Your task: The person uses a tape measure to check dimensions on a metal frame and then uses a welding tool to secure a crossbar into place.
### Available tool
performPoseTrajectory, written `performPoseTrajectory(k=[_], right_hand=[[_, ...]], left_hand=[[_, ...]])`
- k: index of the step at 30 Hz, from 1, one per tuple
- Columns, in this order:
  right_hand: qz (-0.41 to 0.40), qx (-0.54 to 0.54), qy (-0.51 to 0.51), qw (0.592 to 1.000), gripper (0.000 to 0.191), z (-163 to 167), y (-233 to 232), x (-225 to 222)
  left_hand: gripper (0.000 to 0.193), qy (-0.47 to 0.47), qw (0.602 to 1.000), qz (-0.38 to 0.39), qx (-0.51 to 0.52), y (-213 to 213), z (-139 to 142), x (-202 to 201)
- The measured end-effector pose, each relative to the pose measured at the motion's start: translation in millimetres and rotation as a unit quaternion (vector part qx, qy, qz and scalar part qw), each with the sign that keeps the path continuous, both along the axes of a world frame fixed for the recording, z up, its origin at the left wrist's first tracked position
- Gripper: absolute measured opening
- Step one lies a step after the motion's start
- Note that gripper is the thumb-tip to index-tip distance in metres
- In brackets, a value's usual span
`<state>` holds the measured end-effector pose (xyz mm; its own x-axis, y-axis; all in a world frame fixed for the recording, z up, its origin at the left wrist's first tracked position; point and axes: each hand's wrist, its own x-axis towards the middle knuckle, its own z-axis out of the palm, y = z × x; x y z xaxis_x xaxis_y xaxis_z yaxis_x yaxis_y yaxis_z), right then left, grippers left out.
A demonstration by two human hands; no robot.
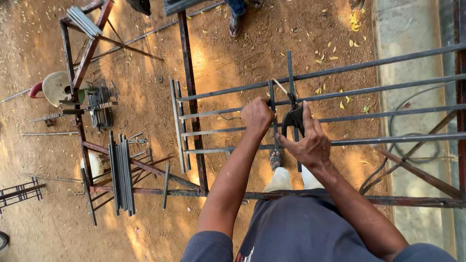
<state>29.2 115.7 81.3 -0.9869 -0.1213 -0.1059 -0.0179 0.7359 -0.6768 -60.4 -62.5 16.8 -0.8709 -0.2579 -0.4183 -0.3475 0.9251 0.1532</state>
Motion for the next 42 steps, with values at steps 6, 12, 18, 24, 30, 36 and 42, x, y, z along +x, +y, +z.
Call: performPoseTrajectory(k=[6,12,18,24,30,36,42], right_hand=[[0.006,0.002,0.016,1.0,0.123,-1.5,3.4,3.1],[0.011,0.001,0.032,0.999,0.124,0.4,2.7,1.1],[-0.004,0.005,-0.013,1.0,0.121,4.6,3.3,0.5],[0.004,0.011,0.01,1.0,0.121,2.0,2.5,-1.7],[-0.001,-0.001,0.04,0.999,0.121,-1.8,3.9,-0.1],[0.016,0.034,0.026,0.999,0.121,-2.6,4.2,-2.9],[0.023,0.047,0.069,0.996,0.119,3.7,6.9,-0.8]], left_hand=[[0.03,-0.021,1.0,0.016,0.011,5.4,14.1,1.8],[0.032,-0.041,0.999,0.013,0.022,7.9,29.1,1.1],[0.031,-0.04,0.999,0.016,0.009,8.7,28.2,-1.4],[0.033,-0.033,0.999,0.017,0.016,9.3,29.8,-4.3],[0.033,-0.038,0.999,0.015,0.012,8.0,30.1,-4.9],[0.031,-0.026,1.0,0.006,0.006,9.3,27.8,-5.8],[0.028,-0.006,1.0,-0.008,0.005,7.0,21.3,-5.0]])
